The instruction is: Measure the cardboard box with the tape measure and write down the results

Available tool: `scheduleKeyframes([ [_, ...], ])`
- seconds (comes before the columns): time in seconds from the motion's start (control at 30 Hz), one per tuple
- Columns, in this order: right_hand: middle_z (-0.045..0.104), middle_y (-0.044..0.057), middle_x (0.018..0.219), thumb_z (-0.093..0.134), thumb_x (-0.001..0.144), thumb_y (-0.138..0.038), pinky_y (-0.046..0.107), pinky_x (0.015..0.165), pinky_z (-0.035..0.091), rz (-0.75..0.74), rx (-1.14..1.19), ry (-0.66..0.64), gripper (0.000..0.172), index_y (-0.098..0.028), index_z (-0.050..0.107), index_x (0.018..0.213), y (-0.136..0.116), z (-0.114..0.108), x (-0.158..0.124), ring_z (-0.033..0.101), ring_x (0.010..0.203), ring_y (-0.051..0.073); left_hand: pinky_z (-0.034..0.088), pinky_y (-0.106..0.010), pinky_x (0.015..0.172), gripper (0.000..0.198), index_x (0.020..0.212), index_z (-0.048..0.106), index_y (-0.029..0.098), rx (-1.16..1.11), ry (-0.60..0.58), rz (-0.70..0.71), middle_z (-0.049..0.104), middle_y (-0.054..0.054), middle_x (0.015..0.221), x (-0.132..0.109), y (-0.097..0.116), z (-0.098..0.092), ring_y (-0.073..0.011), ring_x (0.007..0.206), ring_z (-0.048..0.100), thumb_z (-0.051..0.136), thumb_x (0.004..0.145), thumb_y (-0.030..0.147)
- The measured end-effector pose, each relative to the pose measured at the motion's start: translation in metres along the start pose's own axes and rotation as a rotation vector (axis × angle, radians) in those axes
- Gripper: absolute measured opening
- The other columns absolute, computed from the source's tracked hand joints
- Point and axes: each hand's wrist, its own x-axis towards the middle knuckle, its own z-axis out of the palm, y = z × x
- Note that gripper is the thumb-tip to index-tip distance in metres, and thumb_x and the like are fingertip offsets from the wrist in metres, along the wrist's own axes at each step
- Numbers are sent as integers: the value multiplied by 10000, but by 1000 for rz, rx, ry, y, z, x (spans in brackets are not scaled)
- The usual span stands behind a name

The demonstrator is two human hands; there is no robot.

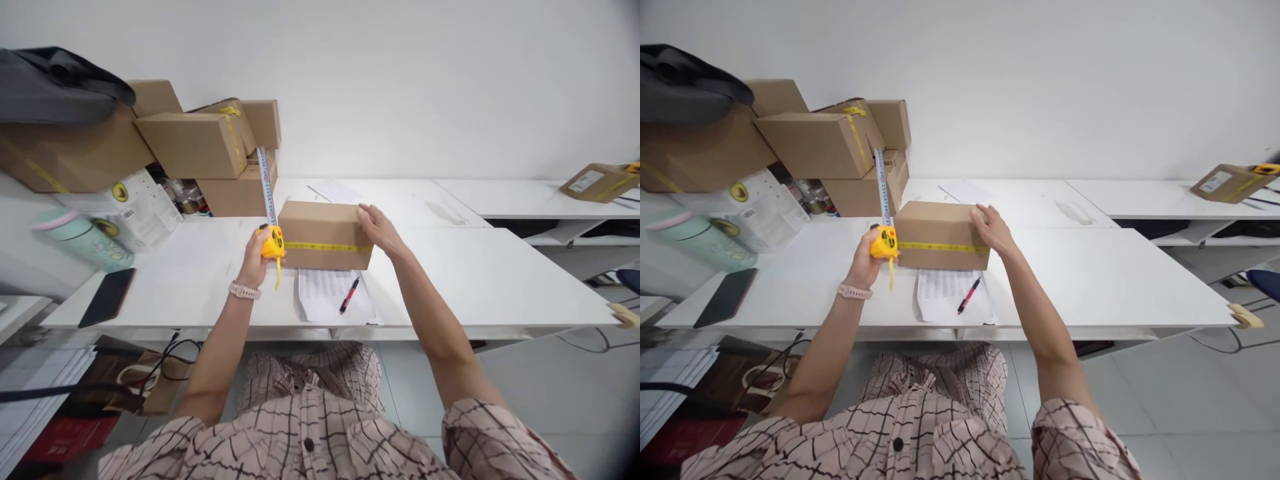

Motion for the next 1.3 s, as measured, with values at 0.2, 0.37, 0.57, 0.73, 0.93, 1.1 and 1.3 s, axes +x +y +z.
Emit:
scheduleKeyframes([
  [0.2, 730, 129, 1116, 444, 992, -588, 415, 937, 450, -134, -587, 8, 485, -209, 745, 1020, -34, 2, 57, 645, 1045, 304, 524, -251, 469, 472, 1032, 579, 180, 30, -23, 21, 632, -16, 838, 42, 37, 18, -142, 571, 650, 697, 791, 569],
  [0.37, 760, 133, 1066, 351, 1024, -362, 437, 1027, 365, -275, -717, 94, 430, -181, 736, 958, -32, 28, 76, 637, 1065, 288, 530, -230, 455, 464, 1025, 564, 201, 52, 57, 187, 619, 0, 882, 13, 37, 34, -99, 551, 601, 766, 737, 505],
  [0.57, 756, 153, 1034, 242, 1032, -277, 407, 1019, 341, -324, -709, 229, 479, -157, 697, 941, -28, 45, 72, 649, 1031, 271, 582, -271, 506, 448, 1107, 551, 213, -51, -275, -25, 630, -44, 1017, -75, -7, 69, -148, 696, 647, 721, 817, 509],
  [0.73, 761, 137, 997, 141, 1059, -347, 420, 1005, 334, -335, -653, 219, 596, -180, 683, 879, -30, 42, 65, 643, 1039, 277, 589, -278, 528, 478, 1101, 525, 219, -89, -313, -185, 616, -31, 1008, -105, -44, 92, -137, 696, 627, 728, 806, 535],
  [0.93, 758, 141, 1023, 195, 1049, -415, 438, 1025, 316, -312, -610, 208, 585, -182, 692, 846, -29, 43, 66, 615, 1080, 286, 584, -272, 542, 478, 1116, 515, 220, -70, -311, -253, 605, -26, 1005, -113, -57, 99, -143, 721, 630, 701, 817, 543],
  [1.1, 753, 116, 959, 406, 971, -527, 449, 1029, 305, -292, -559, 224, 468, -201, 700, 809, -27, 46, 72, 594, 1050, 292, 586, -280, 578, 450, 1154, 502, 229, -46, -304, -276, 620, -37, 1055, -122, -64, 100, -143, 746, 616, 682, 838, 494],
  [1.3, 738, 101, 866, 425, 956, -567, 450, 996, 300, -301, -531, 211, 485, -215, 705, 776, -26, 46, 75, 583, 985, 288, 566, -257, 659, 348, 1142, 507, 228, 2, -299, -216, 604, -14, 976, -125, -75, 100, -138, 795, 578, 661, 876, 393],
])
